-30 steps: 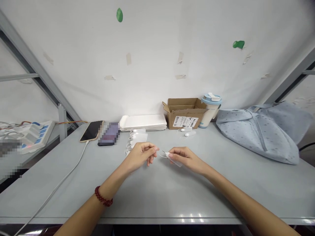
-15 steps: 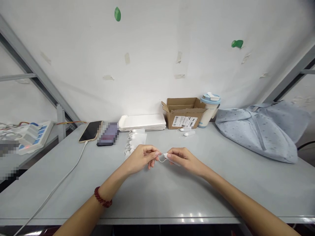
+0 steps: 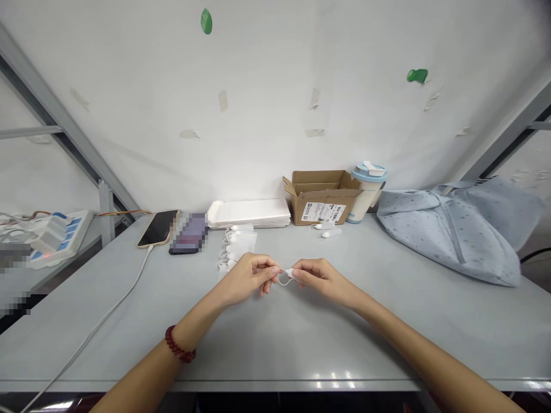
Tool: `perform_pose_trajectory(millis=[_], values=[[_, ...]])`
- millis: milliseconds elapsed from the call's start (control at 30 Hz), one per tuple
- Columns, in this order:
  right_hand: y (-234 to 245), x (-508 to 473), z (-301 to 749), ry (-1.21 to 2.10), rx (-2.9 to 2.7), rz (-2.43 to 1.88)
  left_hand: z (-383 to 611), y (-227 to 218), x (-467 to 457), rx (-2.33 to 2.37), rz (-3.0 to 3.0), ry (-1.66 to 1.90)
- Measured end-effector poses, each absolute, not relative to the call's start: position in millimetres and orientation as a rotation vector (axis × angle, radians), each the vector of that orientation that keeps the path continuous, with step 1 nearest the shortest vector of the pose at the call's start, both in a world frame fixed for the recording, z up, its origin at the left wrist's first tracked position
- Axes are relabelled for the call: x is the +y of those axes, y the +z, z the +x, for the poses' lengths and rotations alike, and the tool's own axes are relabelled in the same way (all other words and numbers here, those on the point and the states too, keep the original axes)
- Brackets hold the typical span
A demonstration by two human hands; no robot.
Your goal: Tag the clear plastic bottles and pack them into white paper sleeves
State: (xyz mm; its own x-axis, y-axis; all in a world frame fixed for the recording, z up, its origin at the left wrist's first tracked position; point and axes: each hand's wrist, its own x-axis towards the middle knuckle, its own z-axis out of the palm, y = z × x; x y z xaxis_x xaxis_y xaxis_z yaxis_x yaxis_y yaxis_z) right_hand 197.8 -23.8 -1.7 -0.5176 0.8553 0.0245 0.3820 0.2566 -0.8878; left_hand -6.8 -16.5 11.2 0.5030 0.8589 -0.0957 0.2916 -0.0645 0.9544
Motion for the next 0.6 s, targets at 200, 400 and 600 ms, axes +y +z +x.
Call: perform_pose_trajectory(millis=[200, 400, 600], values=[[-3, -25, 197, 1.141, -2.074, -1.157, -3, 3, -17, 1.028, 1.632, 0.608], [-7, -25, 196, 1.072, -2.125, -1.162, 0, -2, -19, 1.06, 1.619, 0.59], [-7, -26, 195, 1.056, -2.138, -1.153, 2, -3, -21, 1.07, 1.599, 0.586]])
